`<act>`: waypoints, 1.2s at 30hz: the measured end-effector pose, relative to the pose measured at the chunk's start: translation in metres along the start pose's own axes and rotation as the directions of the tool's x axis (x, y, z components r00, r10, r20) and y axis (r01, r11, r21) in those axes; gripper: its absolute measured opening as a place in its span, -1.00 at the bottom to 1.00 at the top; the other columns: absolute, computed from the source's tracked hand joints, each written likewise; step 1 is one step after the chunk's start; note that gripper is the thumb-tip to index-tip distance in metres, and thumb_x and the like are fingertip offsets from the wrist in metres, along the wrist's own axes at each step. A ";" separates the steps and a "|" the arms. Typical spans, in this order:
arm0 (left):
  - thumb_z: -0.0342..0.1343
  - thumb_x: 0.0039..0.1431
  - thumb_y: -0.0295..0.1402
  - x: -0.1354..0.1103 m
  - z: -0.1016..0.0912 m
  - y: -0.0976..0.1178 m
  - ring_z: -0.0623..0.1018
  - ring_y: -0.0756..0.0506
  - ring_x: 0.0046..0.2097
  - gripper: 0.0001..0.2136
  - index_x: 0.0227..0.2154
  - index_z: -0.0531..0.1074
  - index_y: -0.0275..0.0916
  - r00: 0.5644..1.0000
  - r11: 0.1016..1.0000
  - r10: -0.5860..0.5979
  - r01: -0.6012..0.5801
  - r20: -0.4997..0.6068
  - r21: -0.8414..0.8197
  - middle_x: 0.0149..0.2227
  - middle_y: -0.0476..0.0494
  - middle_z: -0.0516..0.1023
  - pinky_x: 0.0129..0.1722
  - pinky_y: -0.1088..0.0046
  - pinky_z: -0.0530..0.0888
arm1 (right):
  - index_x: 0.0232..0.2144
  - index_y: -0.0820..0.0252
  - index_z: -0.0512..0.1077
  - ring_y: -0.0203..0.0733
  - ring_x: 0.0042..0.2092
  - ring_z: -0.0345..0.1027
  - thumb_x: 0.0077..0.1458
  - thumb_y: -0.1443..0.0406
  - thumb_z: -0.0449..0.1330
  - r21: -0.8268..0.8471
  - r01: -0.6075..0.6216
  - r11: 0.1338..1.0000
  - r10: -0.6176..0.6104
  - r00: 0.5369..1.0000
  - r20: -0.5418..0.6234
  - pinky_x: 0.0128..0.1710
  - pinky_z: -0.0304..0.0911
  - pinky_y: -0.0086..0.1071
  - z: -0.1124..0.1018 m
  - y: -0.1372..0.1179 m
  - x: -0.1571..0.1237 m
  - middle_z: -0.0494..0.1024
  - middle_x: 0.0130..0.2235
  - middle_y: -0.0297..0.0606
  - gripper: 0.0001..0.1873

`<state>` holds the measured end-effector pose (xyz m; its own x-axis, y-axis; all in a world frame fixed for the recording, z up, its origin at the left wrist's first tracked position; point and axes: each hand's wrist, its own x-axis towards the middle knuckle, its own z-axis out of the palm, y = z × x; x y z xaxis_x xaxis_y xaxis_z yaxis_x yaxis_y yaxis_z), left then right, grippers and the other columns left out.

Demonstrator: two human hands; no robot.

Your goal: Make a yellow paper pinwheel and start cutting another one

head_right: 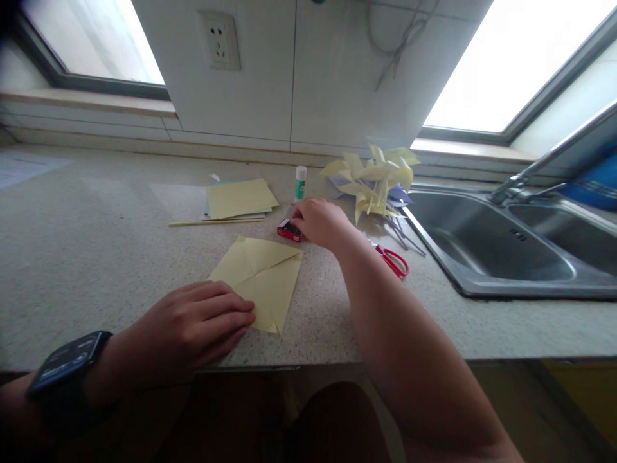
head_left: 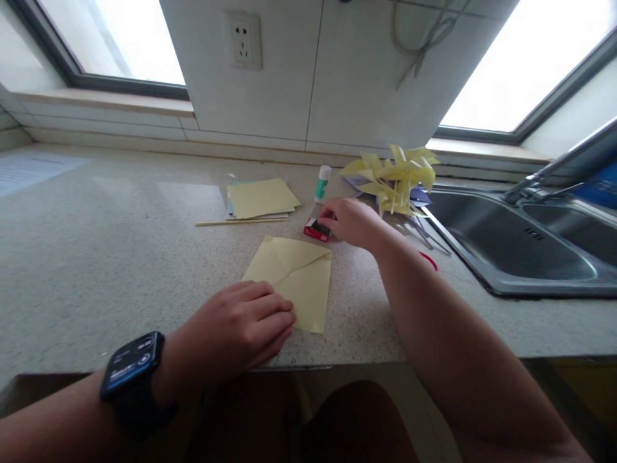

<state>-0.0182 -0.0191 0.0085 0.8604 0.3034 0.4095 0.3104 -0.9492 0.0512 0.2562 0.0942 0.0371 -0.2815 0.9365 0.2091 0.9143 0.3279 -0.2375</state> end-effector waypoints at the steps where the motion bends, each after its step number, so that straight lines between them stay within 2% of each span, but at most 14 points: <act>1: 0.10 0.35 -0.38 0.000 0.000 0.000 0.58 -0.14 -0.22 -0.87 -0.19 0.54 -0.24 1.000 1.000 0.002 -0.002 -0.002 0.001 -0.20 -0.12 0.65 -0.22 0.29 0.53 | -0.38 0.14 0.59 -0.15 -0.37 0.36 0.15 0.25 0.27 0.031 -0.012 0.999 0.012 1.000 -0.025 -0.40 0.05 -0.31 -0.001 0.000 0.000 0.62 -0.38 -0.19 -0.87; 7: 0.09 0.38 -0.23 0.000 -0.002 0.000 0.56 -0.13 -0.25 -0.80 -0.22 0.53 -0.24 1.000 1.000 -0.020 0.020 0.007 0.009 -0.28 -0.15 0.62 -0.26 0.33 0.52 | -0.34 0.22 0.59 -0.23 -0.42 0.33 0.17 0.23 0.24 0.283 -0.053 0.958 0.096 0.986 -0.137 -0.41 0.11 -0.35 -0.001 0.001 0.002 0.59 -0.43 -0.26 -0.82; 13: 0.08 0.39 -0.22 0.000 -0.003 0.001 0.54 -0.12 -0.26 -0.79 -0.25 0.52 -0.24 0.999 1.000 -0.030 0.030 0.019 0.010 -0.30 -0.14 0.60 -0.26 0.34 0.50 | -0.38 0.22 0.55 -0.22 -0.39 0.39 0.12 0.28 0.28 0.564 -0.049 0.824 0.158 0.976 -0.147 -0.35 0.24 -0.34 0.007 0.006 0.007 0.62 -0.40 -0.24 -0.89; 17: 0.10 0.38 -0.24 0.000 -0.002 0.001 0.54 -0.12 -0.27 -0.80 -0.26 0.51 -0.24 0.999 1.000 -0.031 0.031 0.011 0.000 -0.30 -0.13 0.60 -0.27 0.33 0.49 | -0.39 0.23 0.55 -0.27 -0.41 0.37 0.05 0.27 0.36 0.745 -0.044 0.666 0.193 0.975 -0.115 -0.37 0.27 -0.36 0.002 -0.002 0.006 0.63 -0.38 -0.23 -0.88; 22: 0.09 0.38 -0.30 0.000 -0.001 0.001 0.54 -0.11 -0.30 -0.84 -0.27 0.51 -0.24 1.000 0.999 -0.022 0.022 -0.011 0.026 -0.34 -0.10 0.59 -0.30 0.34 0.49 | -0.35 0.19 0.51 -0.34 -0.42 0.39 0.01 0.10 0.40 0.935 -0.010 0.356 0.149 0.988 -0.046 -0.39 0.34 -0.41 -0.002 -0.025 -0.004 0.67 -0.28 -0.22 -0.71; 26: 0.08 0.39 -0.35 -0.001 0.000 0.001 0.53 -0.09 -0.32 -0.86 -0.27 0.51 -0.22 0.999 0.998 -0.025 0.026 -0.024 0.050 -0.36 -0.08 0.58 -0.32 0.37 0.47 | -0.40 0.14 0.46 -0.34 -0.37 0.47 -0.06 0.07 0.46 0.991 -0.011 0.136 0.074 0.997 0.001 -0.35 0.42 -0.42 0.003 -0.038 -0.013 0.68 -0.29 -0.28 -0.65; 29: 0.09 0.38 -0.35 -0.002 0.001 0.001 0.52 -0.09 -0.33 -0.86 -0.27 0.51 -0.22 0.999 0.998 -0.030 0.032 -0.029 0.063 -0.36 -0.08 0.58 -0.33 0.37 0.46 | -0.43 0.12 0.45 -0.30 -0.28 0.56 -0.08 0.15 0.50 1.000 -0.013 0.027 0.019 1.000 0.012 -0.25 0.47 -0.42 0.007 -0.041 -0.016 0.69 -0.29 -0.33 -0.68; 33: 0.09 0.38 -0.35 -0.003 0.002 0.001 0.52 -0.09 -0.32 -0.86 -0.27 0.51 -0.22 0.999 0.996 -0.041 0.043 -0.031 0.073 -0.36 -0.08 0.58 -0.33 0.36 0.46 | -0.45 0.14 0.51 -0.36 -0.27 0.58 -0.05 0.33 0.50 0.993 0.008 -0.119 -0.124 0.992 -0.023 -0.23 0.47 -0.51 0.009 -0.043 -0.019 0.71 -0.28 -0.35 -0.80; 36: 0.09 0.38 -0.33 -0.003 0.002 0.001 0.52 -0.10 -0.32 -0.85 -0.27 0.51 -0.22 0.998 0.995 -0.062 0.063 -0.012 0.074 -0.34 -0.08 0.58 -0.33 0.33 0.47 | -0.44 0.15 0.55 -0.36 -0.29 0.60 -0.06 0.38 0.50 0.990 -0.002 -0.142 -0.183 0.983 -0.024 -0.24 0.48 -0.52 0.010 -0.046 -0.020 0.72 -0.28 -0.31 -0.82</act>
<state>-0.0199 -0.0211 0.0052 0.8347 0.3606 0.4162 0.3928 -0.9196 0.0088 0.2173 0.0617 0.0344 -0.4373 0.8572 0.2718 -0.4173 0.0743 -0.9057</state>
